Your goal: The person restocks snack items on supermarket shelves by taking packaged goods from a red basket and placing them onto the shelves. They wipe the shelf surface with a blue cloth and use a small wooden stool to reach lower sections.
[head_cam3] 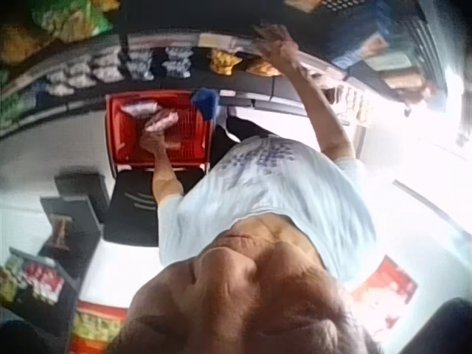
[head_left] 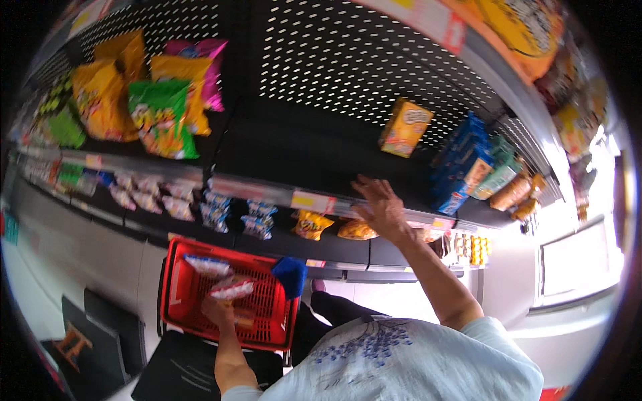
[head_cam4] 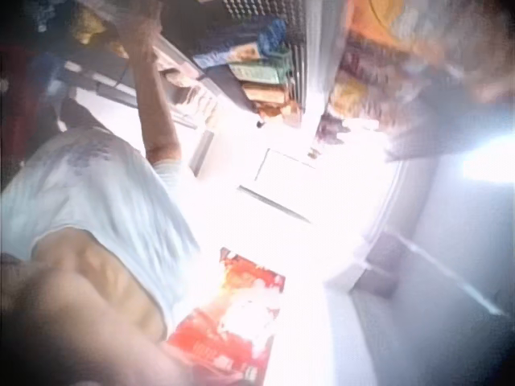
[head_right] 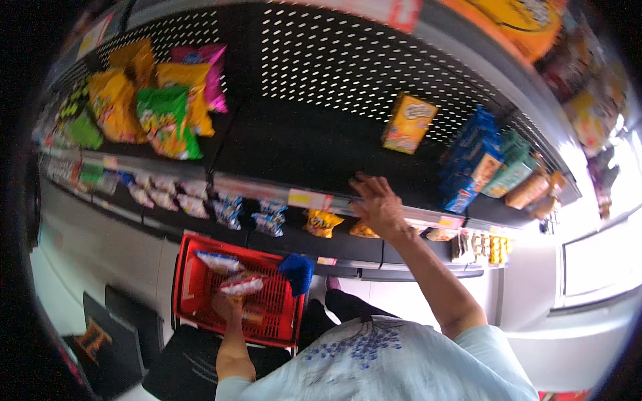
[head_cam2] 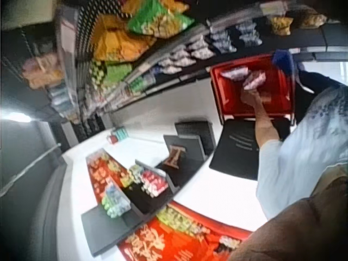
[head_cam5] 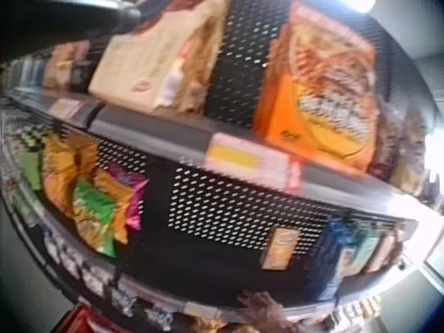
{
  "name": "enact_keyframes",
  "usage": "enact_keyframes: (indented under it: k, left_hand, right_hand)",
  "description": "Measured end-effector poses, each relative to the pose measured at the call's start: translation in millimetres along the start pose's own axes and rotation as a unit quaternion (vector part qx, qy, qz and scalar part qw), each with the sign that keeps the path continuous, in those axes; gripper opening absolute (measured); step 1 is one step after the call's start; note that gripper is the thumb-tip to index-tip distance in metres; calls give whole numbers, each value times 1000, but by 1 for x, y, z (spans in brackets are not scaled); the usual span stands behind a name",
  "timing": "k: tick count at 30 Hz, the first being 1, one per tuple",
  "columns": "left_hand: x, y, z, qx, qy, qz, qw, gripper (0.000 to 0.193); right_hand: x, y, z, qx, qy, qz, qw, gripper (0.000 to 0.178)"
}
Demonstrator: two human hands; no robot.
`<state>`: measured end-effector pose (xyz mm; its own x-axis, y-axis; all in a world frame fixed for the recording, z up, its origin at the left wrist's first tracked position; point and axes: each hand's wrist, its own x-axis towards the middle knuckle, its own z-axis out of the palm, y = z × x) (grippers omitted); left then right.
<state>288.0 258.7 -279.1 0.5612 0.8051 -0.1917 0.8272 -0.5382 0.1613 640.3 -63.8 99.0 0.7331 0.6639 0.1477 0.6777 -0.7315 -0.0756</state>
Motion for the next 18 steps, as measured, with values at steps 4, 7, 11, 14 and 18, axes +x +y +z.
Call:
enact_keyframes:
  k: [4,7,11,14,18]
  left_hand:
    - [-7,5,-26,38,-76,-33,996,103]
    - [-27,6,-67,22,-26,-22,999,102]
    - [-53,14,-161,-31,-113,-33,993,108]
    - [-68,-8,-185,-99,-57,20,993,109]
    - [-89,28,-286,-400,-154,41,903,83]
  right_hand:
    - [-2,-4,-1,27,11,10,1000,50]
    - [-2,-6,-4,53,-3,10,999,52]
    - [-7,1,1,50,15,13,999,51]
    - [-2,-2,-3,61,15,9,998,51]
    - [-8,8,-4,133,37,-5,990,50]
